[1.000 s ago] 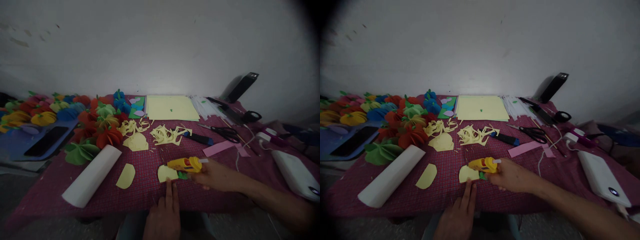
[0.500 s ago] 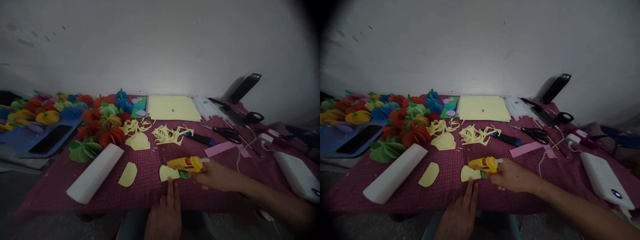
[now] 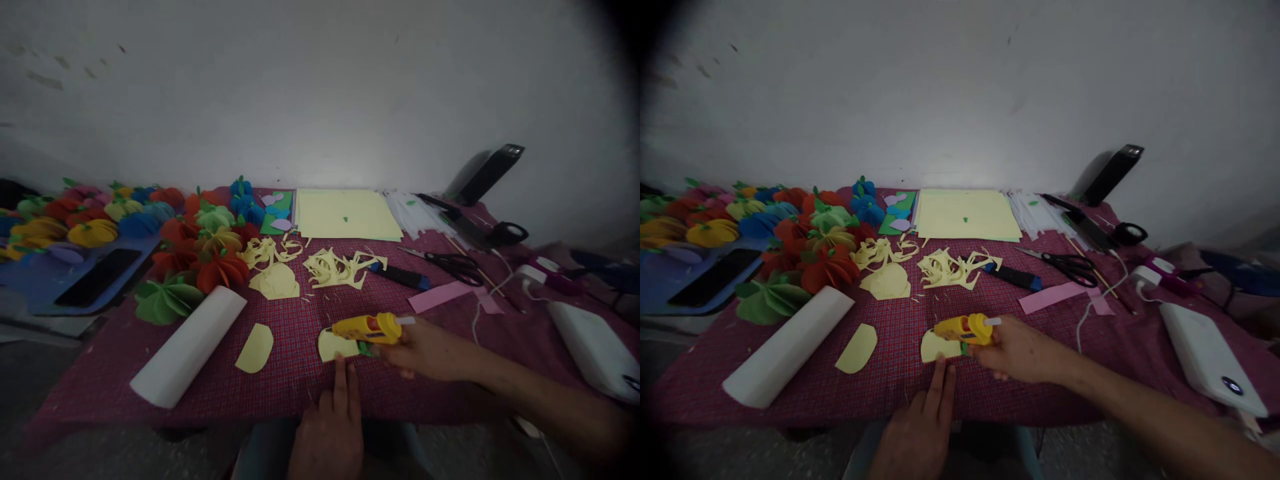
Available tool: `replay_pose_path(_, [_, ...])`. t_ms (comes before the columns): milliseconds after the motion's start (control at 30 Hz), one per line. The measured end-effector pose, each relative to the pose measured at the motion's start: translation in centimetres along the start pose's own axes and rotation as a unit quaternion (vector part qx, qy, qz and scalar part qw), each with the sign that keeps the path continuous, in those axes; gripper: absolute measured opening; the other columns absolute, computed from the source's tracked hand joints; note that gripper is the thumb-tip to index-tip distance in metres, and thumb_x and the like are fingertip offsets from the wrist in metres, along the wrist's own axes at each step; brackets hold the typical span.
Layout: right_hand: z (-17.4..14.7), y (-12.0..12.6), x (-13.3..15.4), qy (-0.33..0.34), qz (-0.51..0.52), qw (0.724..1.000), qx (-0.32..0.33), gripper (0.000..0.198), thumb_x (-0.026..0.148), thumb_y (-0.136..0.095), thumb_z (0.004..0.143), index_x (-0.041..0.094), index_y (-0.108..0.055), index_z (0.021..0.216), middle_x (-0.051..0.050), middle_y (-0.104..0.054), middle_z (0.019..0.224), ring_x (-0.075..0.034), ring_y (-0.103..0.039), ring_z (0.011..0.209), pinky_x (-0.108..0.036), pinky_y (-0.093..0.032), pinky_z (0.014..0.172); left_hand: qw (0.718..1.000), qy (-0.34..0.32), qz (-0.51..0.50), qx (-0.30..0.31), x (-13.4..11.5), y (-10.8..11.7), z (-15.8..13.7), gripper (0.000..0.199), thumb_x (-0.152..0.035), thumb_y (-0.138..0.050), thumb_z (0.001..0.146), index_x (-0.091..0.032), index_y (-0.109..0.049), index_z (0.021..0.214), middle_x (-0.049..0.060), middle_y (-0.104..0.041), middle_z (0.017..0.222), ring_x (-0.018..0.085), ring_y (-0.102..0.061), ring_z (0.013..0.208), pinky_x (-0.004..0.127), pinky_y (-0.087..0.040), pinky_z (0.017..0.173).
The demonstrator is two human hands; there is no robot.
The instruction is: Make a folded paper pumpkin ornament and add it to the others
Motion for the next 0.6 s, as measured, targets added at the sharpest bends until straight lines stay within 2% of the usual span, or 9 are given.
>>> replay_pose_path(400, [-0.41,0.42,-0.28,-0.019,-0.002,1.0,0.0,0.022,0.033,-0.05,0.082,0.016,-0.059,0.093,0.004,-0.052,0.055,-0.008,-0.05,0.046,-0.017,-0.04,0.043,1.0,-0.005,-0.003,-0.006,0.0,0.29,0.12,0.053,-0.01,-0.053,0.074,-0.015,-0.051,0.127,0.016,-0.048,0.135,0.011,-0.055,0.057,0.02,-0.048,0.04])
replay_pose_path(600, [-0.69,0.77,0.01,-0.012,-0.026,1.0,-0.004,0.022,0.035,-0.047,0.084,0.016,-0.057,0.086,0.004,-0.052,0.054,-0.009,-0.051,0.046,-0.018,-0.041,0.043,1.0,-0.011,0.002,-0.012,0.04,0.66,0.18,0.052,-0.011,-0.054,0.074,-0.015,-0.052,0.126,0.016,-0.049,0.134,0.01,-0.054,0.055,0.019,-0.048,0.039])
Point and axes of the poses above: each hand's wrist, its own z-axis towards the middle knuckle, its own y-axis out of the back of the hand, x = y × z, the point moved 9 cm from there along z, towards the middle knuckle
